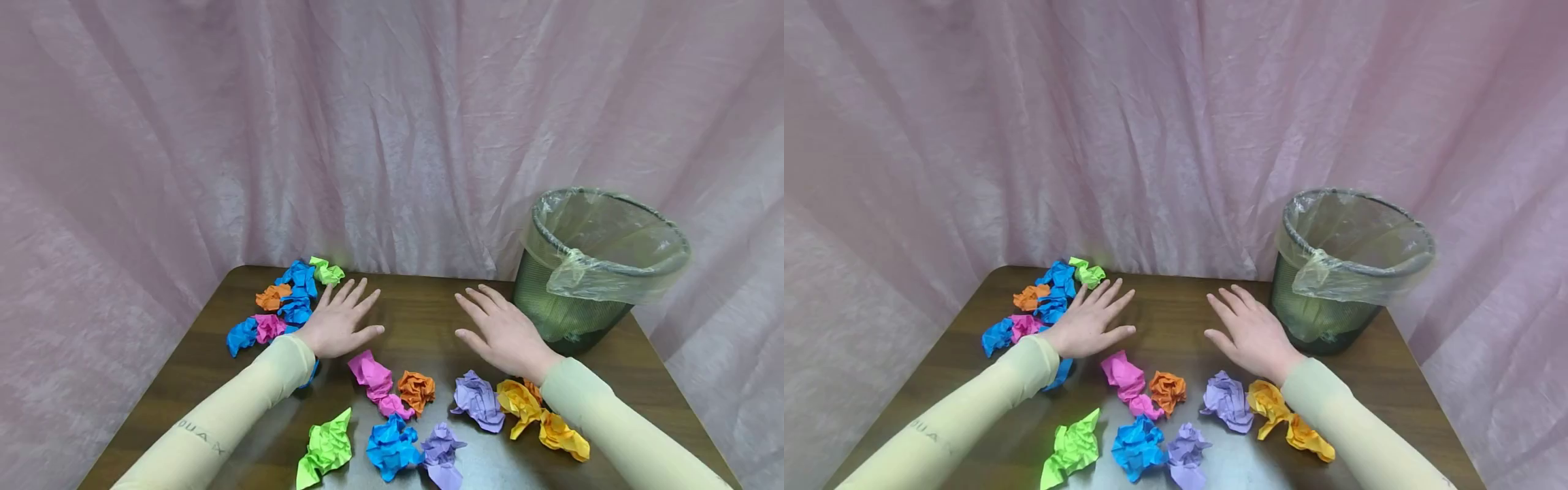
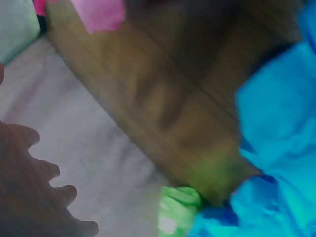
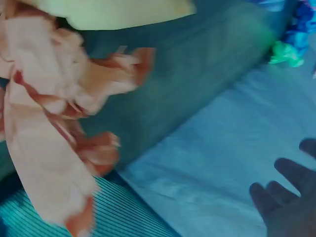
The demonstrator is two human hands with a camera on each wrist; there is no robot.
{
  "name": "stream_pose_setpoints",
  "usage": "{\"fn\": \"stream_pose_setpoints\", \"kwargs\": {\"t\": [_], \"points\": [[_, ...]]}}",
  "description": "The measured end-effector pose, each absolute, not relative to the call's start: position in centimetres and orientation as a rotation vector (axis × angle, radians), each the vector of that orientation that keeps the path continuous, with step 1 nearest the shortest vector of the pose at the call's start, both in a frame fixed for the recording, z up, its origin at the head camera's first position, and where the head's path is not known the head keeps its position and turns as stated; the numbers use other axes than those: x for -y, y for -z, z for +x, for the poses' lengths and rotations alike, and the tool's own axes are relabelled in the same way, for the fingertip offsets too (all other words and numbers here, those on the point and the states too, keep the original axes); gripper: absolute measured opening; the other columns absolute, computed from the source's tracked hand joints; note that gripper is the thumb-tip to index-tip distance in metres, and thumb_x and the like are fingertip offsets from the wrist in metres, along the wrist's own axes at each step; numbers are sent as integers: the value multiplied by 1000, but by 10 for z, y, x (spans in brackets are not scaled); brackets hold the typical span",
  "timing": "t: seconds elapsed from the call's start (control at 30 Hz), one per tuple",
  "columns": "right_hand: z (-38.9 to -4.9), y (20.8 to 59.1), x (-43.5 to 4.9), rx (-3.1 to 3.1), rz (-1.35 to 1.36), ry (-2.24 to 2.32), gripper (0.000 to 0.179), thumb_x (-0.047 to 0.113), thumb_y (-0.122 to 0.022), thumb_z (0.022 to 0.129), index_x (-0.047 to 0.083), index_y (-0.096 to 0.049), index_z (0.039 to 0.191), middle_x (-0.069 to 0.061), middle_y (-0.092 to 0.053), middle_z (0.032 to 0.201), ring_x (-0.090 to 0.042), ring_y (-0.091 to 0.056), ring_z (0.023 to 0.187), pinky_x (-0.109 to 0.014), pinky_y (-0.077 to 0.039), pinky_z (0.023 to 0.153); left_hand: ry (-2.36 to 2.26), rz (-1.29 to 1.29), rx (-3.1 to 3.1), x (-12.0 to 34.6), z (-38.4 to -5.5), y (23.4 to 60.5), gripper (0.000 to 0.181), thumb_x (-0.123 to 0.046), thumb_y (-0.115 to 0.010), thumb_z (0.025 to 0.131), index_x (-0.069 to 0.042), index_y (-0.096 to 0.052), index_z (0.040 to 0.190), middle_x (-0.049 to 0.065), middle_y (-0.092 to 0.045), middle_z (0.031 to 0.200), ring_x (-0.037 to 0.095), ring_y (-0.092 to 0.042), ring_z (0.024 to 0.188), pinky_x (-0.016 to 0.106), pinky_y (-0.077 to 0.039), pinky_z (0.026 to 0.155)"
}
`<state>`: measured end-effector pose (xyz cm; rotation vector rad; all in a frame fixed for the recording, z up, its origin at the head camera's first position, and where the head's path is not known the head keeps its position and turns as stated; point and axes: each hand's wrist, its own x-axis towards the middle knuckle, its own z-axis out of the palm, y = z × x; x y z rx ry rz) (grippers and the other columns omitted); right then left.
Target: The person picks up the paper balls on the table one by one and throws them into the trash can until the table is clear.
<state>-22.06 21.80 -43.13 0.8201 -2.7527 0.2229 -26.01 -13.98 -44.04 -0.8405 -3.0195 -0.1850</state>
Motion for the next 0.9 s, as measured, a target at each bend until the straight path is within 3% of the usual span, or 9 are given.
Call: {"fn": "stream_pose_setpoints", "kwargs": {"t": [0.17, 0.4, 0.53, 0.7, 0.9], "points": [[-206, 405, -219, 2469, 863, -215, 56, 45, -53, 105, 9, -56, 148, -14, -56, 144, -37, -46, 133, -53, -37, 111, 165, -978, 2961, 125, -247, 431, 82, -76, -31, 99, -30, -17, 165, 5, -6, 171, 31, -3, 156, 60, 5, 121], [-190, 365, -244, 2139, 785, -178, 45, 34, -50, 104, 8, -66, 136, -16, -64, 131, -44, -55, 115, -61, -42, 88, 95, -1160, 2869, 103, -231, 420, 81, -77, -26, 99, -30, -22, 165, 5, -7, 171, 31, -5, 157, 62, -3, 122], [-187, 344, -265, 2053, 654, -195, 43, 31, -51, 99, 9, -69, 132, -17, -65, 131, -46, -52, 122, -65, -36, 87, 86, -1245, 2831, 93, -222, 415, 80, -76, -25, 99, -30, -23, 165, 5, -5, 172, 28, 0, 157, 61, 0, 122], [-187, 331, -291, 2165, 470, -255, 49, 32, -51, 97, 8, -64, 137, -19, -58, 139, -43, -40, 138, -68, -31, 97, 59, -1336, 2790, 83, -213, 407, 79, -76, -23, 100, -31, -19, 165, 4, -1, 171, 26, 4, 157, 60, 2, 122], [-190, 330, -306, 2315, 323, -342, 54, 27, -67, 93, 7, -59, 143, -19, -54, 144, -46, -40, 134, -68, -32, 95, 57, -1411, 2755, 71, -205, 400, 79, -76, -21, 99, -32, -15, 165, 3, 3, 171, 25, 7, 156, 59, 1, 122]]}}
